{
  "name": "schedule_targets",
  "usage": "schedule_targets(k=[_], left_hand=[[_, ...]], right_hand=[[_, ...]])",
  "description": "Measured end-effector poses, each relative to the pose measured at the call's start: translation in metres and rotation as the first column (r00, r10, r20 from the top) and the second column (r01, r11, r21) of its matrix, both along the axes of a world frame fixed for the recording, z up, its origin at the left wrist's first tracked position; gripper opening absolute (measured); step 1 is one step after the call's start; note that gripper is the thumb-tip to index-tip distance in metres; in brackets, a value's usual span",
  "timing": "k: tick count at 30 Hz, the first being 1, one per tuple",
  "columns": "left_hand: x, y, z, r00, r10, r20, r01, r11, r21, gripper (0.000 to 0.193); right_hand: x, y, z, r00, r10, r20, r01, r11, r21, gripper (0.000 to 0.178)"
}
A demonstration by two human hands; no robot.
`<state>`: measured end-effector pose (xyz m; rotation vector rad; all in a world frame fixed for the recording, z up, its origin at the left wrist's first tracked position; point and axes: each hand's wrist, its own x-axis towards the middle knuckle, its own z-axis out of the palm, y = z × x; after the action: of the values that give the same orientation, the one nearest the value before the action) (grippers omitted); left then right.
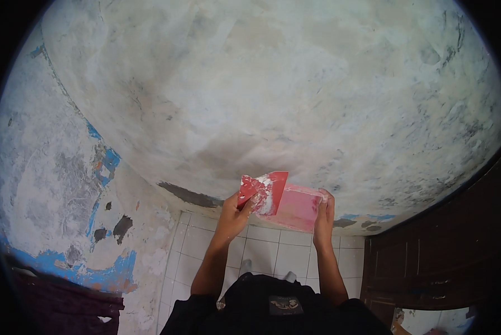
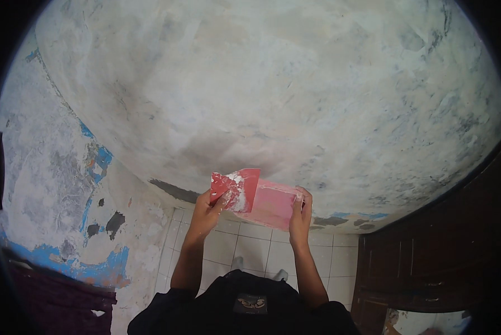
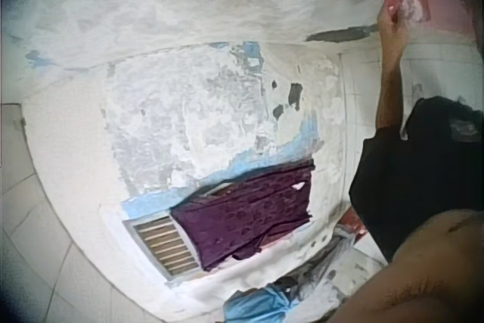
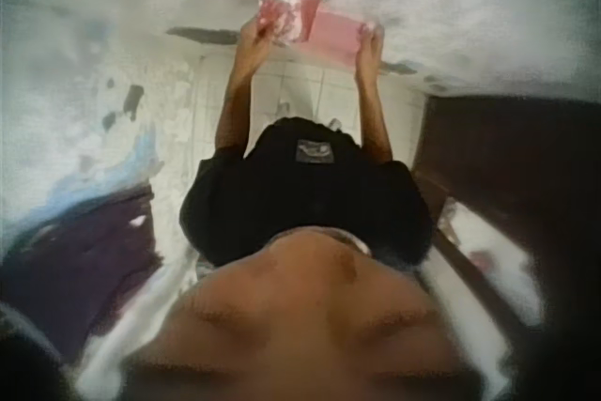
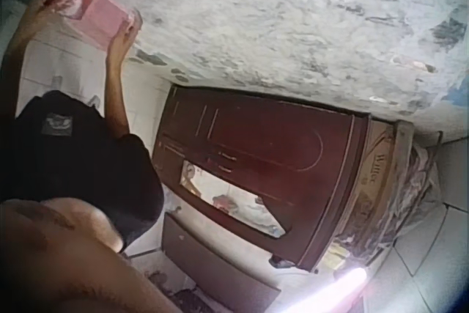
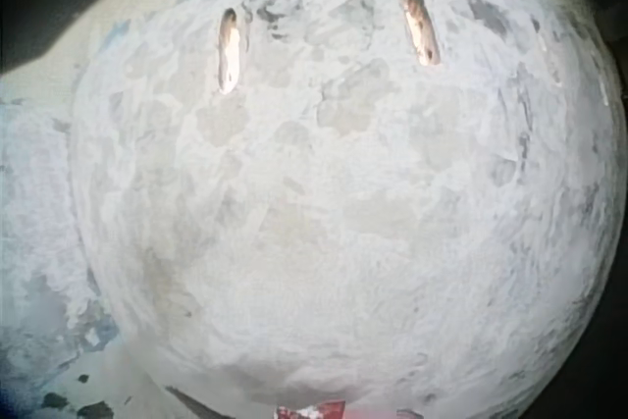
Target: The person applies wall putty to a damaged wall using a putty knife, scraping the putty from a tray onto the wall.
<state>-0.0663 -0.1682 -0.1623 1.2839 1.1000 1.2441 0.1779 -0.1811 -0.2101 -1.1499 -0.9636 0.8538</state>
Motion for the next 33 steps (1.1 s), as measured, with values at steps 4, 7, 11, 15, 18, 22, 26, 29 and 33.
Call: schedule_targets(k=[4,7,11,15,18,22,26,29,33], left_hand=[[-0.008,0.002,0.025,0.922,-0.126,-0.367,0.23,0.939,0.255,0.022],[-0.002,-0.004,0.044,0.766,-0.134,-0.628,0.389,0.876,0.287,0.024],[0.012,-0.008,0.043,0.467,-0.018,-0.884,0.423,0.882,0.206,0.034],[0.019,-0.002,0.034,0.41,0.0,-0.912,0.451,0.869,0.202,0.037],[0.026,-0.001,0.033,0.38,0.011,-0.925,0.454,0.869,0.197,0.037],[0.033,0.004,0.033,0.38,-0.017,-0.925,0.466,0.867,0.176,0.034],[0.038,0.007,0.029,0.429,-0.047,-0.902,0.496,0.847,0.192,0.034],[0.034,0.007,0.035,0.43,-0.074,-0.9,0.541,0.819,0.191,0.032],[0.031,0.009,0.043,0.475,-0.059,-0.878,0.523,0.822,0.227,0.03]], right_hand=[[-0.004,0.004,0.0,0.997,0.045,0.059,-0.045,0.999,0.006,0.043],[-0.007,0.005,0.002,0.994,0.023,0.111,-0.031,0.997,0.072,0.043],[-0.013,0.004,0.004,0.989,-0.019,0.149,0.002,0.993,0.118,0.044],[-0.017,-0.004,0.017,0.979,-0.044,0.199,0.007,0.983,0.183,0.048],[-0.015,-0.006,0.019,0.966,-0.074,0.247,0.019,0.976,0.219,0.05],[-0.01,-0.009,0.02,0.962,-0.087,0.26,0.024,0.972,0.235,0.05],[-0.006,-0.01,0.017,0.969,-0.113,0.22,0.058,0.969,0.24,0.051],[-0.005,-0.011,0.013,0.978,-0.111,0.179,0.071,0.974,0.216,0.05],[-0.006,-0.015,0.019,0.972,-0.127,0.195,0.084,0.972,0.219,0.05]])
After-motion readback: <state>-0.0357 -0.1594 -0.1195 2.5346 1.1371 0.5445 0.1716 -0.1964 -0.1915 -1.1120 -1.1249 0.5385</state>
